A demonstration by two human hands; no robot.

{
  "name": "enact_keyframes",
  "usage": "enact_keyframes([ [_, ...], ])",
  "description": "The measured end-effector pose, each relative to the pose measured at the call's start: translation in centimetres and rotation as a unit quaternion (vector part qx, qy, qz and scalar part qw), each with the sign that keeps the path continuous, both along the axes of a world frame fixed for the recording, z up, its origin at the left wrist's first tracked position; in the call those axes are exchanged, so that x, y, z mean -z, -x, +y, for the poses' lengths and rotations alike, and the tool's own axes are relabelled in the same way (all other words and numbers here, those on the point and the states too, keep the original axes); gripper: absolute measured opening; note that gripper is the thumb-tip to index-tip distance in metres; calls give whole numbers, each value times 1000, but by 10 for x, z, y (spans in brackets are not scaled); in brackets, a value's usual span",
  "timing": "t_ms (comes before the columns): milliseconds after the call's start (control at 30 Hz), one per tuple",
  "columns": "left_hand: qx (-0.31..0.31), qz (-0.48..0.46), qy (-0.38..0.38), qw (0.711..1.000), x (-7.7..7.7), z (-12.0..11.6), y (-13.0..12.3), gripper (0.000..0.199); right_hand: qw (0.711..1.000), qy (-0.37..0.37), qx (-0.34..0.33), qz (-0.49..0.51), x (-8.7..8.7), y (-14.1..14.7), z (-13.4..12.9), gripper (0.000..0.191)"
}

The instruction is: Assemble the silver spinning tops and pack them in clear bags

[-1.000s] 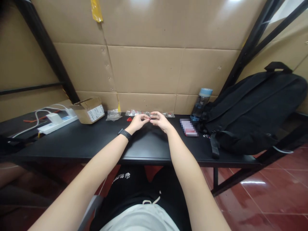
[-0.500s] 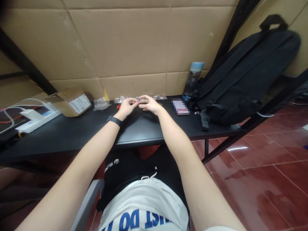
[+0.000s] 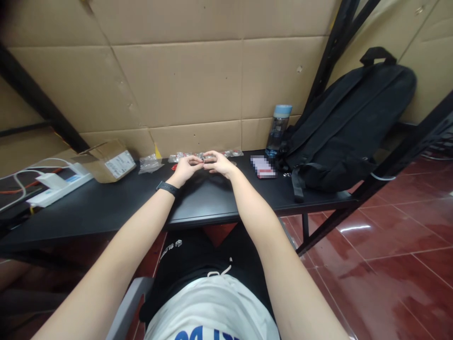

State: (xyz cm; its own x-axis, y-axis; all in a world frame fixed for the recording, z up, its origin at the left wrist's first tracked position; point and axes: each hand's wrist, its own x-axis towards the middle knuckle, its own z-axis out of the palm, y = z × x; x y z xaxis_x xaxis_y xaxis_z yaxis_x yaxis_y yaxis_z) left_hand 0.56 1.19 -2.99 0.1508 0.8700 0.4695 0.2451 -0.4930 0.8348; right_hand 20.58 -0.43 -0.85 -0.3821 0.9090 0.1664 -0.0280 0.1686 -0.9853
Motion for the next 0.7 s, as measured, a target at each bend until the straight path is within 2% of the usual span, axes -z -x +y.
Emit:
enact_keyframes([
  [200,4,10,2,1000,-1,1,3,23,1000,-20,-16,4,1,-1,0,55],
  [533,-18,64,-80,995,-12,-9,-1,8,998,-43,-31,30,4,-4,4,59],
  [700,-29,106,-105,988,-13,-11,1,8,998,-44,-34,29,5,-5,5,61],
])
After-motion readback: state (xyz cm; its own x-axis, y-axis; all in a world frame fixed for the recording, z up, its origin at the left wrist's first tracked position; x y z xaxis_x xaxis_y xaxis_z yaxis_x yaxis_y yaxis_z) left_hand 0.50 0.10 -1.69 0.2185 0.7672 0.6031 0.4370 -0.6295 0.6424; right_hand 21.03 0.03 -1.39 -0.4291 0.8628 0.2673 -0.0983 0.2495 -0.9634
